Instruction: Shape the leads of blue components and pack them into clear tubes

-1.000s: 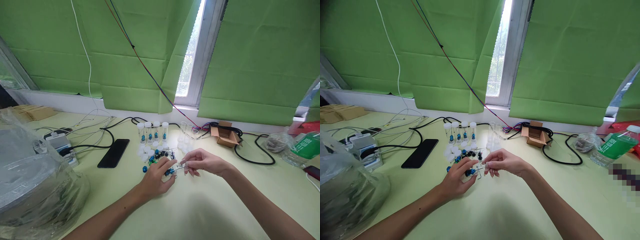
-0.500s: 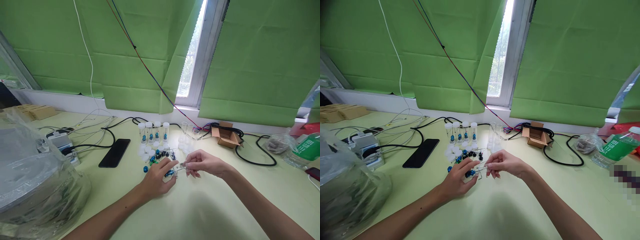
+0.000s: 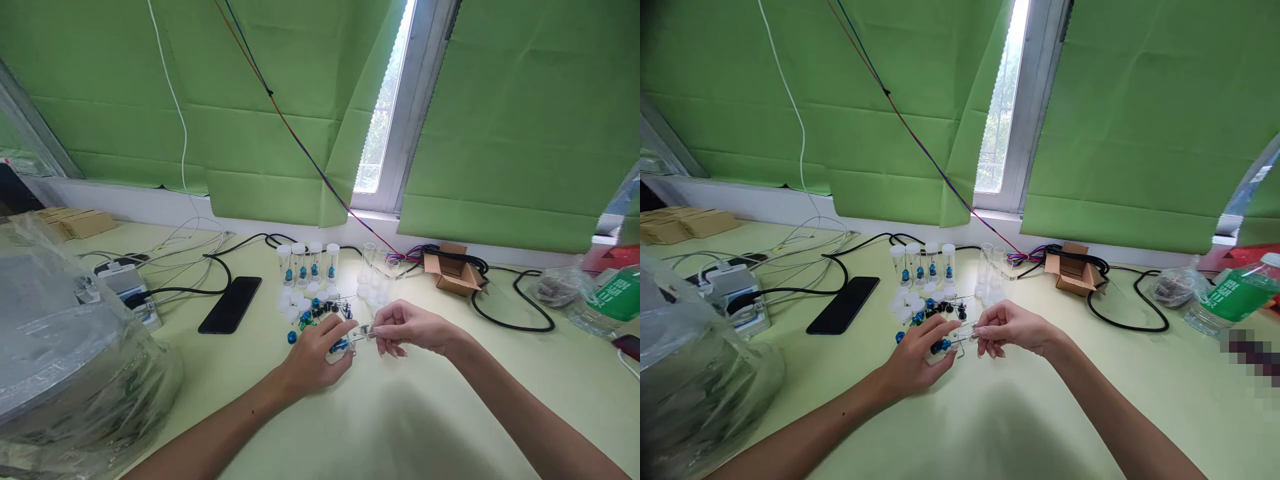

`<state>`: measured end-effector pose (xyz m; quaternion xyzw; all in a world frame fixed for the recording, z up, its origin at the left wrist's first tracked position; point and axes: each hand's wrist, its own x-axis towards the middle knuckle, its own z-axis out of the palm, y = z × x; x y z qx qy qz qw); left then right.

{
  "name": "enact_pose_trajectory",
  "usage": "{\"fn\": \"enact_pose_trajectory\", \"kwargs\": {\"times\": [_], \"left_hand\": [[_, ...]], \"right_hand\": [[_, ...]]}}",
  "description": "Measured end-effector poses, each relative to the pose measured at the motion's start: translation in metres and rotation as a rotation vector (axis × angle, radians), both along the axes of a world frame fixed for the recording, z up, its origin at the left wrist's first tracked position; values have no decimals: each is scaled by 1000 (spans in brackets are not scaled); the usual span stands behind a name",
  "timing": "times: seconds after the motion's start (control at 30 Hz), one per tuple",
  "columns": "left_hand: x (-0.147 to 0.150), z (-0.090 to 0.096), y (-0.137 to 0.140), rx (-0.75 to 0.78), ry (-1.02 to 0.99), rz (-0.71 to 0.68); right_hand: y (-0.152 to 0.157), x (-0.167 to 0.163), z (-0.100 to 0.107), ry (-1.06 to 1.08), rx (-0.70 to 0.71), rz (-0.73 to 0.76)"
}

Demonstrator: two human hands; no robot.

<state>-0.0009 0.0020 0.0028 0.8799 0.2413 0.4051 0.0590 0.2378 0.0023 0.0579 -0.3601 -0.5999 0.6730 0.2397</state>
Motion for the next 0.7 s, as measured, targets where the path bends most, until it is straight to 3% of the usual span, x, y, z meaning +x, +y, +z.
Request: {"fn": "enact_pose_trajectory", "kwargs": {"times": [0.7], "left_hand": [[-2, -3, 1, 1, -12, -6]], "right_hand": [[-2, -7, -4, -4, 3, -35]]}}
